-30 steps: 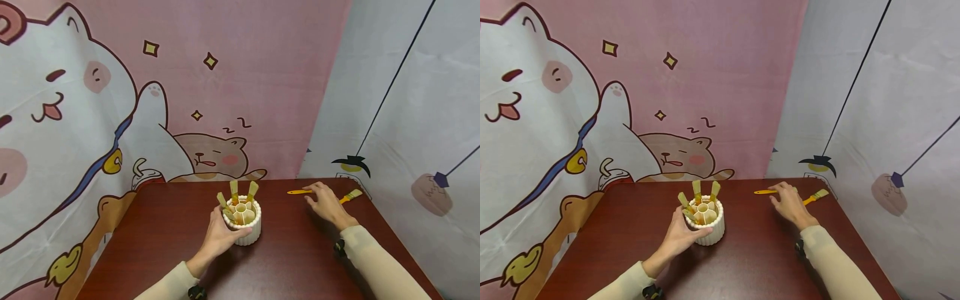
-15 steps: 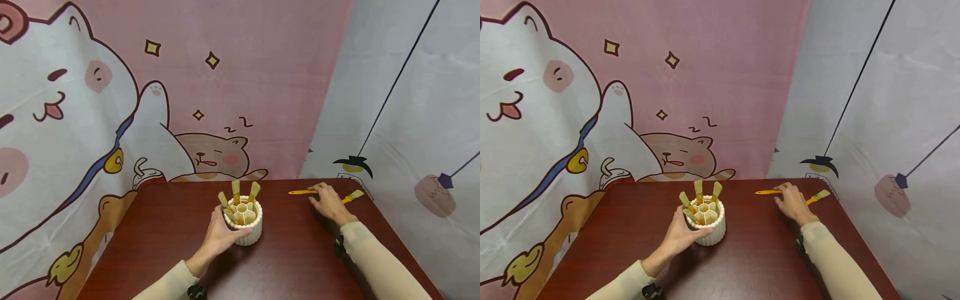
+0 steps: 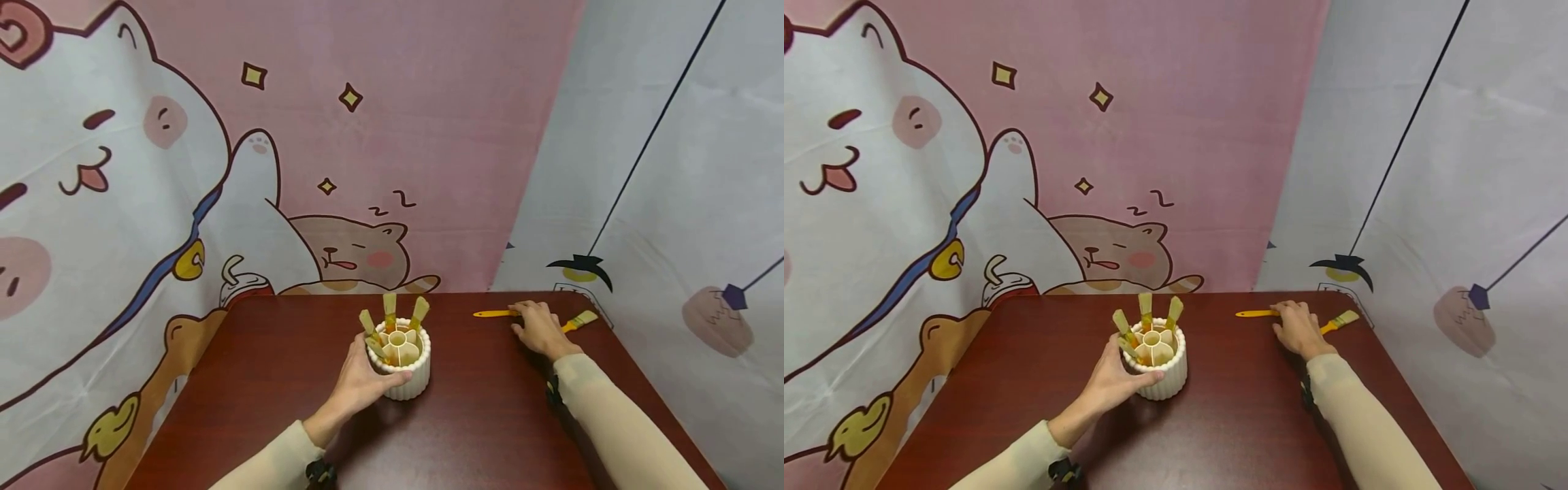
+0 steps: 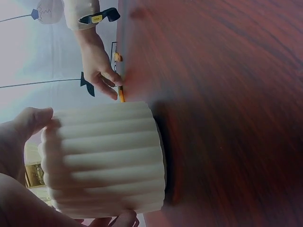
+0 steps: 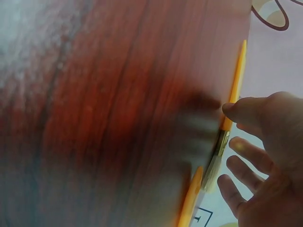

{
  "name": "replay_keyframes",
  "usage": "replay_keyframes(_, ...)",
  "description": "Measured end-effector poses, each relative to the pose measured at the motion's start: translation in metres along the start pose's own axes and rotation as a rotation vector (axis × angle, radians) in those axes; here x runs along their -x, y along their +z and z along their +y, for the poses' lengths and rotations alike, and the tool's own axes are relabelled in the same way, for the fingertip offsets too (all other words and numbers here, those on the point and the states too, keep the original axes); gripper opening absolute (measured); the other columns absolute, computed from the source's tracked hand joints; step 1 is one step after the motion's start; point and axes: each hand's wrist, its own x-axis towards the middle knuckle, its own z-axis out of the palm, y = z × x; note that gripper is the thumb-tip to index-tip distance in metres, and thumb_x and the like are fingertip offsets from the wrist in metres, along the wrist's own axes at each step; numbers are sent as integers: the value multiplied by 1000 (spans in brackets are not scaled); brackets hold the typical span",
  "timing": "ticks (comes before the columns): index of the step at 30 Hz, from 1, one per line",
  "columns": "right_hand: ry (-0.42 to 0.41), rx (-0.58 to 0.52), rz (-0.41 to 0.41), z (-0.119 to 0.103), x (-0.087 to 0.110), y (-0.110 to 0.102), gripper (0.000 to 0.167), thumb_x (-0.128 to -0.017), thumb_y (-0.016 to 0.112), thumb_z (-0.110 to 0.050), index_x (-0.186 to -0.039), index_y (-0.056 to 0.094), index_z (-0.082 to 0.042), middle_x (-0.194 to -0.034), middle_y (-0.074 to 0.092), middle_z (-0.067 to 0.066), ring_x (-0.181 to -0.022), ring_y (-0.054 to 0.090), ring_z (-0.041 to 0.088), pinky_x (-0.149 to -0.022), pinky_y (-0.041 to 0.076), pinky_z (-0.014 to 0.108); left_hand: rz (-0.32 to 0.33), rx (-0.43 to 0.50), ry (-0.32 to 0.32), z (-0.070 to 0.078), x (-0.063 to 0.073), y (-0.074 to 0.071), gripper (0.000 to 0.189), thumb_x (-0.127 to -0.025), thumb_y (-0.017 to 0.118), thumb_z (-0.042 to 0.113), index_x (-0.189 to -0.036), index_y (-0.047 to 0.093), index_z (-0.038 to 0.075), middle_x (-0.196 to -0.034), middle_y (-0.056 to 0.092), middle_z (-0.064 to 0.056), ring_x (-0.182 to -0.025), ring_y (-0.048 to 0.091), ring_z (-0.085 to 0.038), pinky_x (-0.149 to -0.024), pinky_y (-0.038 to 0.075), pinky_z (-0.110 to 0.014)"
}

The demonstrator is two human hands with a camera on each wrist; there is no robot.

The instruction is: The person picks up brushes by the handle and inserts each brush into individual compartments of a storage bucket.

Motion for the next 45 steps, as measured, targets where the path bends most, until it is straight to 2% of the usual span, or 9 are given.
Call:
replay_keyframes(5,12,19,-9,3,0,0,48,-109,78,-8,-154,69,4,-159,63,38,-143,52,66,-107,49,82,-10,11,9,0,0,0,122,-75,108,42,-169,43,-1,-155,62,-23,-147,65,-44,-125,52,-65)
replay_keyframes(14,-14,28,15,3,-1,4,42,-109,78,-7,-150,74,2,-150,69,35,-134,60,60,-102,53,77,-25,24,17,-1,-1,-1,117,-75,107,38,-168,46,1,-155,63,-21,-146,65,-41,-125,52,-64)
replay_keyframes(20,29,25,12,3,0,3,43,-110,79,-12,-150,73,4,-154,64,37,-141,53,63,-103,48,77,-33,39,21,-1,-1,-1,115,-76,107,36,-167,47,2,-156,64,-20,-147,65,-41,-126,51,-64)
replay_keyframes(28,48,31,8,1,0,0,28,-111,79,-16,-133,80,1,-146,65,35,-141,50,62,-100,44,73,-44,51,22,0,-2,-2,115,-77,106,37,-169,46,3,-158,63,-19,-149,64,-39,-127,50,-62)
replay_keyframes(32,36,34,6,0,2,-1,24,-111,80,-16,-128,79,1,-139,69,33,-137,53,62,-99,45,72,-40,58,26,1,-2,-4,113,-78,106,36,-168,46,3,-158,63,-19,-148,65,-40,-127,50,-63)
replay_keyframes(39,43,27,-9,0,6,1,26,-111,80,-18,-127,77,2,-135,73,30,-131,58,58,-102,46,75,-39,55,30,2,0,-5,110,-78,106,34,-166,49,3,-158,64,-20,-148,66,-40,-126,50,-62)
replay_keyframes(45,23,7,37,-2,9,-1,25,-108,84,-20,-122,77,0,-121,81,23,-114,71,49,-98,50,72,-46,59,16,1,0,-4,110,-79,105,36,-166,48,3,-160,63,-19,-150,64,-39,-128,50,-62)
